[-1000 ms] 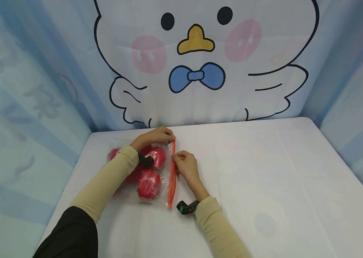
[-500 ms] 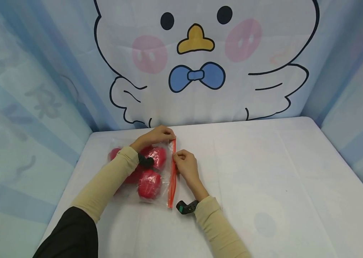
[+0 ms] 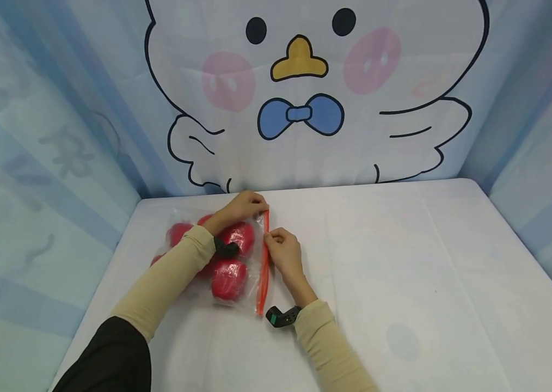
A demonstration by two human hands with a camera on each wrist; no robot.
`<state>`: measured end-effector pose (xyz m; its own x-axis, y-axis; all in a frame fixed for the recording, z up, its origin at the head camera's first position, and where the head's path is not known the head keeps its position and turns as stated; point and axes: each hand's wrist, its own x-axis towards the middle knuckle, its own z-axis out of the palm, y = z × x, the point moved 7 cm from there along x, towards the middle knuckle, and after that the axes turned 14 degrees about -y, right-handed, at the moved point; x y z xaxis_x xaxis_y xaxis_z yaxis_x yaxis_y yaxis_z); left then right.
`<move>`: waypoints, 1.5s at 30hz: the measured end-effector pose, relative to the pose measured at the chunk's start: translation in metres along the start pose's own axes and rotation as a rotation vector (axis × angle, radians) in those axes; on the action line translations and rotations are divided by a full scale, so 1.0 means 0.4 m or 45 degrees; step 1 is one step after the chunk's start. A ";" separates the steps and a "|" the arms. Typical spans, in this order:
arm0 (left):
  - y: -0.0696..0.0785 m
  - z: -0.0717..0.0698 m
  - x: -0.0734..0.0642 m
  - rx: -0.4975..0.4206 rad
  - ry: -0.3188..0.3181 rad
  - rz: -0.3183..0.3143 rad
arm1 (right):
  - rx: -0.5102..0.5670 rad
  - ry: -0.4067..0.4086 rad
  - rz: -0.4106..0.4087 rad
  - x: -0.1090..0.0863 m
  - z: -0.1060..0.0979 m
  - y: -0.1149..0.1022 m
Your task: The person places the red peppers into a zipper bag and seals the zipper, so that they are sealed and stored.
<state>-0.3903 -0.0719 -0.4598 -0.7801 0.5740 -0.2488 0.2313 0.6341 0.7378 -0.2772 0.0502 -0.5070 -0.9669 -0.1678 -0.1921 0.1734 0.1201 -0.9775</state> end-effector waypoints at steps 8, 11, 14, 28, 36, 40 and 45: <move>-0.006 -0.004 -0.006 -0.071 0.015 -0.030 | -0.018 0.001 0.029 -0.030 0.008 0.009; -0.008 -0.006 -0.007 -0.098 0.025 -0.045 | -0.034 -0.002 0.037 -0.045 0.011 0.015; -0.010 -0.007 -0.005 -0.109 0.027 -0.049 | -0.034 -0.005 0.040 -0.063 0.012 0.018; -0.015 -0.010 0.004 -0.094 0.033 -0.078 | 0.003 -0.040 0.094 -0.142 0.023 0.036; -0.015 -0.010 0.011 -0.104 0.052 -0.083 | 0.050 -0.050 0.103 -0.183 0.021 0.037; -0.015 -0.007 0.015 -0.136 0.049 -0.073 | 0.056 -0.056 0.106 -0.203 0.019 0.041; -0.016 -0.004 0.016 -0.157 0.067 -0.082 | 0.069 -0.079 0.127 -0.228 0.019 0.049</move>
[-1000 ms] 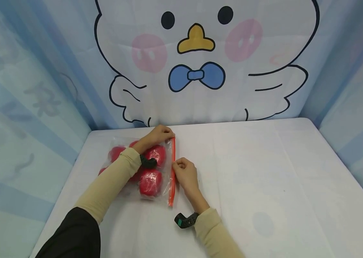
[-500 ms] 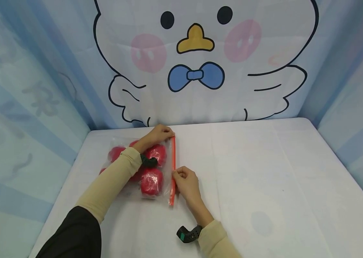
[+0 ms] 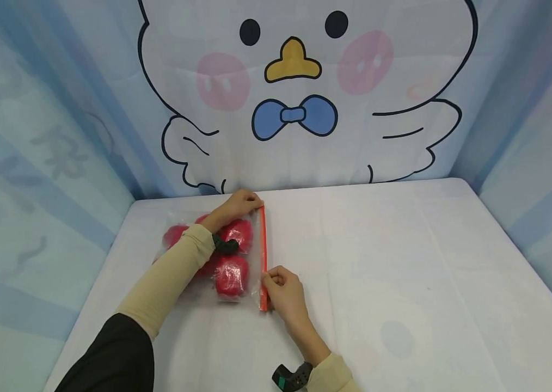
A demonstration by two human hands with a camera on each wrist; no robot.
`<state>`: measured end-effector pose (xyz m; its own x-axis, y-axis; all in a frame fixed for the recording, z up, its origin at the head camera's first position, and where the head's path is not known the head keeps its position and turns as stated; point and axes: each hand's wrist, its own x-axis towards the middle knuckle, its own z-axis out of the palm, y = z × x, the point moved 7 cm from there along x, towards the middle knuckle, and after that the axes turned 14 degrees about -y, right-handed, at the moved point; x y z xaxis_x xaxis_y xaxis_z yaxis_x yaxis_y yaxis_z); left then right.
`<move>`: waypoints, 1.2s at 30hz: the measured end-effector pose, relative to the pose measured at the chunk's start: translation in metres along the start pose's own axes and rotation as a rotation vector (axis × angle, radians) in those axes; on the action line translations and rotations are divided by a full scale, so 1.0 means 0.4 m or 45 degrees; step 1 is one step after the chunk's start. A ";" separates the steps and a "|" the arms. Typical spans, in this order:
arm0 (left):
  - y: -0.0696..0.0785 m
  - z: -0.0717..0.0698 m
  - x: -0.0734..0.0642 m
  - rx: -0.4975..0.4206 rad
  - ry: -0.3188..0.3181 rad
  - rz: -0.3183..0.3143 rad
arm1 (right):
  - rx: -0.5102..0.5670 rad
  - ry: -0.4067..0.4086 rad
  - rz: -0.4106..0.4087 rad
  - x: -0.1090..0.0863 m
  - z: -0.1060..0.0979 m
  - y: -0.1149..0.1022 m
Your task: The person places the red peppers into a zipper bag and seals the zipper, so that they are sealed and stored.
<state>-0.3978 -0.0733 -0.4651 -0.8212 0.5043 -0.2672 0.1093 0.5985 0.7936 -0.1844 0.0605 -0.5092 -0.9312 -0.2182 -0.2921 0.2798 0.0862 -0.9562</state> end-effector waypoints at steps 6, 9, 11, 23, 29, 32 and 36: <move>-0.006 -0.007 0.001 -0.016 0.025 -0.024 | 0.062 -0.023 -0.019 -0.018 0.001 -0.002; -0.012 -0.007 0.001 -0.022 0.028 -0.041 | 0.084 -0.040 -0.014 -0.025 0.005 0.002; -0.011 -0.009 -0.001 -0.020 0.034 -0.043 | 0.095 -0.050 -0.012 -0.030 0.007 0.005; -0.009 -0.009 0.011 -0.023 0.056 0.002 | 0.129 -0.030 0.036 -0.065 0.004 0.022; -0.002 -0.006 0.012 -0.029 0.053 -0.002 | 0.131 -0.035 0.042 -0.081 -0.001 0.031; 0.003 -0.005 0.010 -0.028 0.054 -0.002 | 0.136 -0.038 0.042 -0.088 -0.003 0.034; -0.001 -0.005 0.005 -0.040 0.063 -0.020 | 0.142 -0.043 0.040 -0.093 -0.003 0.034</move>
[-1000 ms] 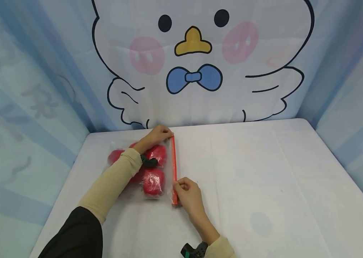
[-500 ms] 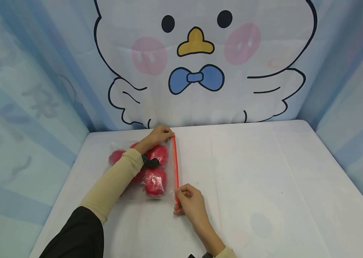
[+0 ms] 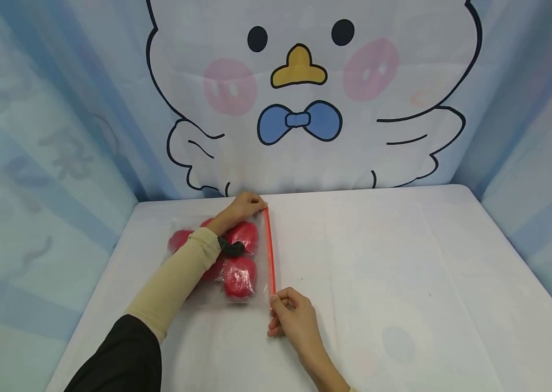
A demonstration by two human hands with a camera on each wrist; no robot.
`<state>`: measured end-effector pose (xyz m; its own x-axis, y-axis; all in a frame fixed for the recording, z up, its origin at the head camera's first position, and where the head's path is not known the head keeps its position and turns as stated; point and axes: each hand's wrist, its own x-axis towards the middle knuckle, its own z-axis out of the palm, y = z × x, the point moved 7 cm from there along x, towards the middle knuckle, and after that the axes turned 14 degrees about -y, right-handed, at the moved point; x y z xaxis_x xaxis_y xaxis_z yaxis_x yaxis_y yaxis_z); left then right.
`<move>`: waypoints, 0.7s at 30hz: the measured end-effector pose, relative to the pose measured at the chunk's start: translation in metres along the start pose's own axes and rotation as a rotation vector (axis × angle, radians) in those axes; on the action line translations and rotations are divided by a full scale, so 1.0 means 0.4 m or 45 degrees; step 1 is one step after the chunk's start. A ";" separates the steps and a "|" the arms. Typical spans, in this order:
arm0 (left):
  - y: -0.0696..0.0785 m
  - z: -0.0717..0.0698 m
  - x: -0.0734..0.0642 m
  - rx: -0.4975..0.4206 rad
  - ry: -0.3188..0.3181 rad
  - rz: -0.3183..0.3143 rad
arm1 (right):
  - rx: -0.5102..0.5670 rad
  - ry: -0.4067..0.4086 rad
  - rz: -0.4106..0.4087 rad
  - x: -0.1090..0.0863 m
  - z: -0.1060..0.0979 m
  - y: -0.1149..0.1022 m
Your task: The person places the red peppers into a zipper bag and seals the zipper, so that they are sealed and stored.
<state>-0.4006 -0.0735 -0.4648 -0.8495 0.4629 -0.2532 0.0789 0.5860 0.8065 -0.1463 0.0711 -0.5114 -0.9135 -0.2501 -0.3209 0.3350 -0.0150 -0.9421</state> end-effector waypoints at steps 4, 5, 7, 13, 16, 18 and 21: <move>0.004 0.007 -0.001 0.001 -0.013 0.013 | 0.002 0.011 0.004 -0.007 -0.003 0.000; 0.006 0.010 0.000 0.004 -0.018 0.017 | 0.002 0.015 0.006 -0.009 -0.004 0.001; 0.010 0.014 0.003 0.009 -0.027 0.026 | 0.002 0.017 0.008 -0.012 -0.007 0.002; 0.012 0.021 0.015 0.011 -0.059 0.011 | 0.022 0.013 0.005 -0.016 -0.013 0.008; 0.010 0.020 0.014 0.014 -0.081 -0.015 | 0.032 -0.008 0.009 -0.015 -0.016 0.010; 0.013 0.017 0.011 0.053 -0.085 -0.019 | 0.031 -0.031 0.011 -0.014 -0.017 0.008; 0.024 0.012 0.000 0.136 -0.076 -0.030 | 0.006 -0.067 0.005 -0.012 -0.023 0.002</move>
<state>-0.3973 -0.0647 -0.4595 -0.8195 0.4851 -0.3050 0.1172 0.6629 0.7394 -0.1439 0.0812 -0.5113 -0.8987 -0.3011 -0.3189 0.3398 -0.0182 -0.9403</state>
